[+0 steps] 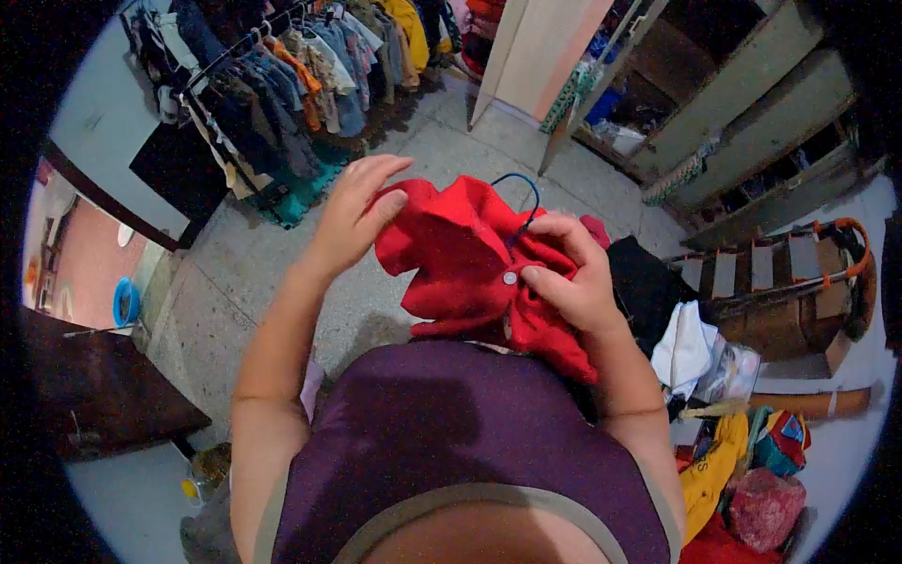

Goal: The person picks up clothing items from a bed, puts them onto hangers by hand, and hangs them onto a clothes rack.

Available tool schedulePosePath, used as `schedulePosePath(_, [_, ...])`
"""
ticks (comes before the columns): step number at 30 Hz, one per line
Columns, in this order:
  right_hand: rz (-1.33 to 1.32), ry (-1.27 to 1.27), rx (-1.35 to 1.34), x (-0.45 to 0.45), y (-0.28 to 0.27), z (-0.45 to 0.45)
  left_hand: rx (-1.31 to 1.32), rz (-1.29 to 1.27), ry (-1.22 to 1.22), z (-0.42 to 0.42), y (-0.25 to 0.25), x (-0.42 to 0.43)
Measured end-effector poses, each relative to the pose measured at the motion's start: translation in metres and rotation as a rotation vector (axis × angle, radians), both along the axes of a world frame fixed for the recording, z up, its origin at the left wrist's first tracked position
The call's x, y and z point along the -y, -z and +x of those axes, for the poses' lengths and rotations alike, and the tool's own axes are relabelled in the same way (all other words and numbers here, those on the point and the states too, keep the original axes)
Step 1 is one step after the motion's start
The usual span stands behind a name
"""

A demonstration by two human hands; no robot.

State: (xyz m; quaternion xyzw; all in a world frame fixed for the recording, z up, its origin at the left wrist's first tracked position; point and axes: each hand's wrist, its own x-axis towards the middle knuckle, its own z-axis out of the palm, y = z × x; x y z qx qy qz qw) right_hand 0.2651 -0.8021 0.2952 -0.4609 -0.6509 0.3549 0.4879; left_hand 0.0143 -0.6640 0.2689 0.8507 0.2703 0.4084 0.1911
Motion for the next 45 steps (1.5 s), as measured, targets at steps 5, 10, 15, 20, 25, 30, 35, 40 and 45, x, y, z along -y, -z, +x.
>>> schedulePosePath(5, [0.011,-0.048,0.074,0.006,-0.008,0.001,-0.194,-0.093,0.24,-0.002,0.007,-0.02])
schedulePosePath(10, [0.032,-0.097,0.071,0.008,-0.011,-0.001,-0.403,-0.276,0.424,0.002,-0.025,-0.016])
schedulePosePath(15, [-0.001,-0.09,0.061,0.008,-0.012,0.007,-0.278,-0.777,0.477,0.002,-0.029,-0.007])
schedulePosePath(20, [0.021,-0.106,0.236,-0.002,-0.016,0.018,-0.257,-0.664,0.375,0.01,-0.039,0.006])
schedulePosePath(25, [0.292,0.12,0.433,-0.017,-0.019,0.017,-0.112,-0.337,0.363,0.012,-0.035,0.0])
schedulePosePath(30, [0.315,0.089,0.546,-0.029,-0.015,0.006,0.053,-0.141,0.382,0.017,-0.048,0.0])
schedulePosePath(35, [0.173,0.23,0.476,-0.034,-0.026,0.004,-0.068,-0.138,0.234,0.013,-0.048,-0.003])
schedulePosePath(40, [0.264,0.34,0.361,-0.037,-0.032,0.011,-0.103,-0.233,0.122,0.005,-0.025,-0.011])
schedulePosePath(45, [0.192,0.271,0.482,-0.054,-0.022,0.007,-0.213,-0.12,0.174,0.015,-0.022,-0.008])
